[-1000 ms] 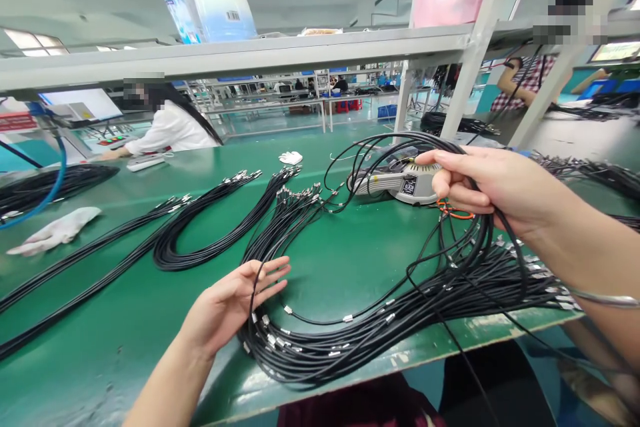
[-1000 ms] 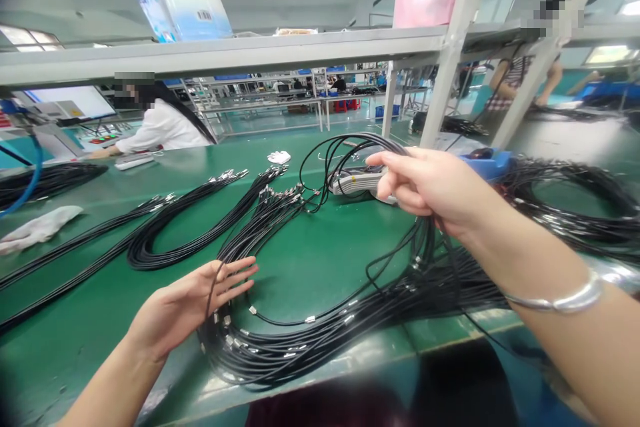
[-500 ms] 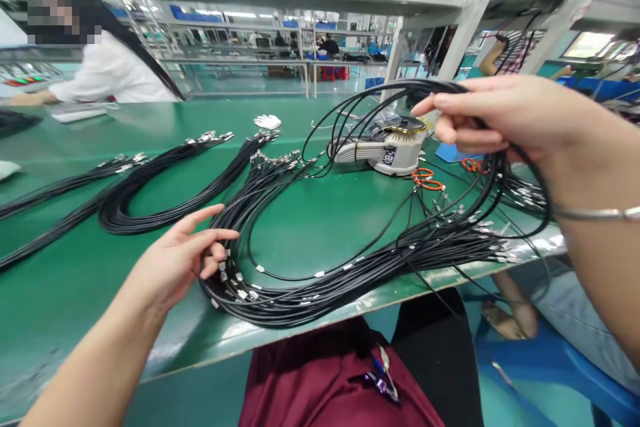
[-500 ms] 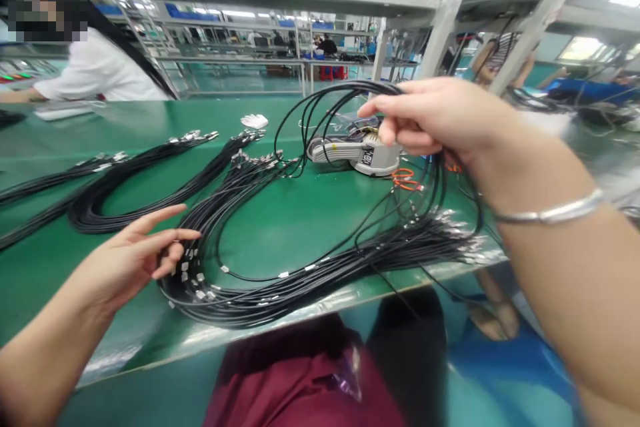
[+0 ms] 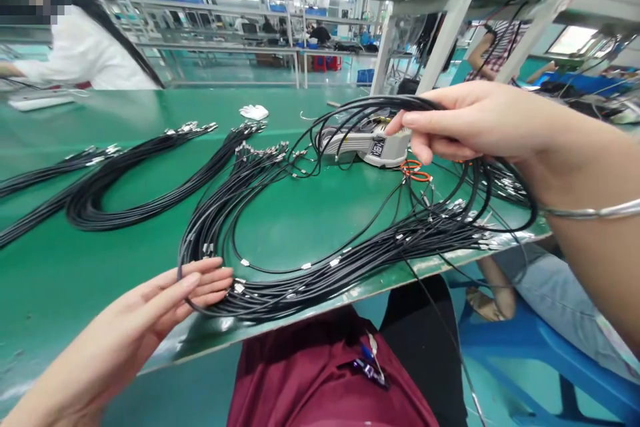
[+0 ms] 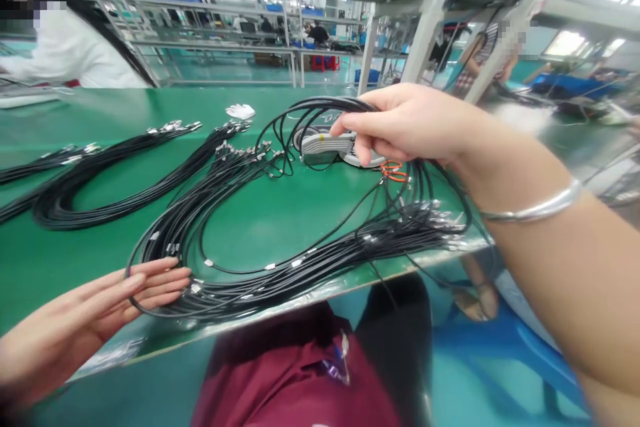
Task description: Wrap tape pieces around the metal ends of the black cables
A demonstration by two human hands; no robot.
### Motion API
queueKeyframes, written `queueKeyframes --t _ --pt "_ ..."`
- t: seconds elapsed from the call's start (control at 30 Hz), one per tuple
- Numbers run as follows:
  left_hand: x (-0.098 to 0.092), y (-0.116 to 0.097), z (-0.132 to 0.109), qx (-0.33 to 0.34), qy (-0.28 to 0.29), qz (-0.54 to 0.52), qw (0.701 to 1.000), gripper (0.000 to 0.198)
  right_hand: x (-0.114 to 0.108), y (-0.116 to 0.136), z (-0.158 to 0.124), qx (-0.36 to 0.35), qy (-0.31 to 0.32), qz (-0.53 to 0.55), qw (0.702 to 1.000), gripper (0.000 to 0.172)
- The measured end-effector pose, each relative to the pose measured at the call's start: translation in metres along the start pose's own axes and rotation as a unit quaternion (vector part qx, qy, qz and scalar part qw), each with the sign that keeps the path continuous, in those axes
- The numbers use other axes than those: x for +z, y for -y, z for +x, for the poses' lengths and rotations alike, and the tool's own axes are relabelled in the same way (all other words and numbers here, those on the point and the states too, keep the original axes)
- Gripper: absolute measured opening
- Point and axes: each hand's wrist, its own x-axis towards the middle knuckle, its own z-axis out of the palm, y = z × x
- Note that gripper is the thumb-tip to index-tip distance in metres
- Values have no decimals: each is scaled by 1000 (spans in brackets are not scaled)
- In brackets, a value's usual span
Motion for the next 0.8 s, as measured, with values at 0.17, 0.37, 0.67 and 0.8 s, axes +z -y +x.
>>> queueKeyframes --t 0.17,0.37,0.67,0.8 --pt "1 -15 -5 69 9 -12 998 21 29 -3 -5 -9 68 16 997 24" --pt "28 -51 -2 155 10 -248 956 31 80 -2 -6 -25 138 -72 988 24" --pt "34 -60 9 150 22 -362 920 28 96 -11 2 -11 209 -49 977 23" --pt "29 -30 8 146 25 -339 929 27 94 -14 4 11 205 -1 979 25"
